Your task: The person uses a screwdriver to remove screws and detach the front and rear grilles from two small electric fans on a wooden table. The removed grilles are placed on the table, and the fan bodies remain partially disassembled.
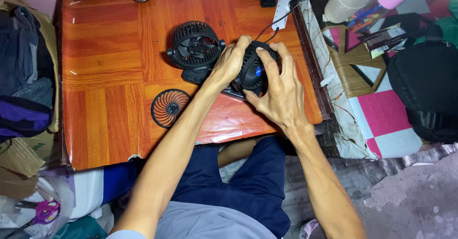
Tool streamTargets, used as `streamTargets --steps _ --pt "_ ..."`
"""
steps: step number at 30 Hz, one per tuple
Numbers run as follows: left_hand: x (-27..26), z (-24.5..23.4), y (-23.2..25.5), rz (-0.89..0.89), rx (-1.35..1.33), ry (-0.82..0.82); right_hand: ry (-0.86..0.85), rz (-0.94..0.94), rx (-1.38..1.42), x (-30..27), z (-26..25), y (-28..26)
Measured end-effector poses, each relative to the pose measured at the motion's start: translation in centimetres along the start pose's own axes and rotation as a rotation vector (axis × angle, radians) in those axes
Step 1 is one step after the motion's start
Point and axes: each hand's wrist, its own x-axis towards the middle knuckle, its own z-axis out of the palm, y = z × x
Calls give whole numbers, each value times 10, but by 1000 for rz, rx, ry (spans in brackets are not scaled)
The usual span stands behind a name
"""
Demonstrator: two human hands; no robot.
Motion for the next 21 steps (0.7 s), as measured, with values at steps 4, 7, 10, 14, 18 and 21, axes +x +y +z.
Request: streamTargets --steps 4,7,10,14,18,21 --pt "0 3 -4 94 59 36 82 22 -71 -7 7 -4" --pt "1 3 -7 79 125 52 130 34 -75 -12 12 -4" --pt "1 3 -2 103 133 52 136 24 -58 -12 12 1" --pt "-10 -2 12 92 69 -47 65 -2 -14 -5 6 11" --pt "-19 -6 22 60 30 -111 25 -72 -5 2 -1 15" --pt "-17 -5 23 78 -27 -122 -15 -111 30 6 -6 18"
